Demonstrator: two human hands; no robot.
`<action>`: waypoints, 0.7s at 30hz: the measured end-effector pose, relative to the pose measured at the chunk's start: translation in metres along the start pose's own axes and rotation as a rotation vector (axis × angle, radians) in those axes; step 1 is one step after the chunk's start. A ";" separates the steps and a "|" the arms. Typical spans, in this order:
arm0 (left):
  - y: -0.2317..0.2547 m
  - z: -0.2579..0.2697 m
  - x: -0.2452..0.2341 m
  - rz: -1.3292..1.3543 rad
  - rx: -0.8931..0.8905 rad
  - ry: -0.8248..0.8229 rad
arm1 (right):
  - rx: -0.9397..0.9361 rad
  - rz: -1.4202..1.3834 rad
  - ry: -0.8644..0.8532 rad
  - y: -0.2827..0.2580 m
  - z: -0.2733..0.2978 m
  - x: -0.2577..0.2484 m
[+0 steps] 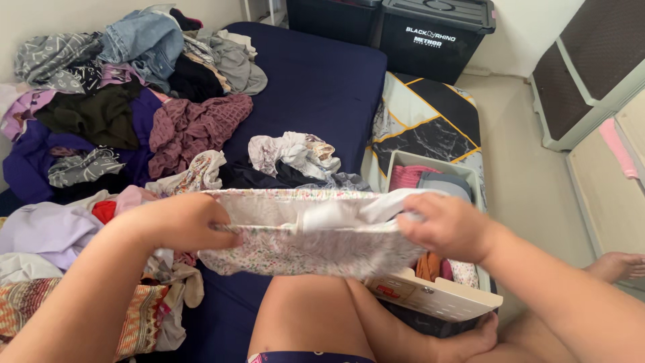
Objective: The person folds several pieces of clothing including underwear and a bra, smoothing the fabric against their lap, and places them into a small storage bin.
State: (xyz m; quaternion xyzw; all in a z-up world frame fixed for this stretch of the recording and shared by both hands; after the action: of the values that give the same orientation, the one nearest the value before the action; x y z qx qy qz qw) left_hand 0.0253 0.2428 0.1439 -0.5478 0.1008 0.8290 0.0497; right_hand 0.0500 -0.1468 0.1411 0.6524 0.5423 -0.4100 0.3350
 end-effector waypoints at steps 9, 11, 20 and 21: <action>-0.037 -0.074 0.006 0.258 0.347 0.472 | 0.117 -1.215 0.270 -0.011 -0.014 -0.045; -0.046 -0.089 0.003 0.334 0.354 0.489 | 0.171 -1.559 0.112 -0.007 -0.010 -0.037; -0.035 -0.035 -0.032 0.037 0.364 0.805 | 0.467 -0.086 0.017 0.078 -0.010 -0.043; -0.027 -0.026 -0.030 -0.005 0.387 0.896 | 0.405 -0.019 0.064 0.081 -0.011 -0.042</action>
State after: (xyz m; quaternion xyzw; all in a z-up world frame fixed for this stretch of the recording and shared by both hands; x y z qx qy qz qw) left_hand 0.0660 0.2646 0.1588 -0.8317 0.2633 0.4776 0.1043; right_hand 0.1280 -0.1698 0.1828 0.7139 0.4653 -0.4929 0.1758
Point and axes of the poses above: each hand's wrist, its own z-axis away from the middle knuckle, its own x-axis out of the palm, y = z × x, the point moved 4 cm from there along -z, towards the middle knuckle, and after that the axes turned 9 degrees about -z, right-handed, at the moved point
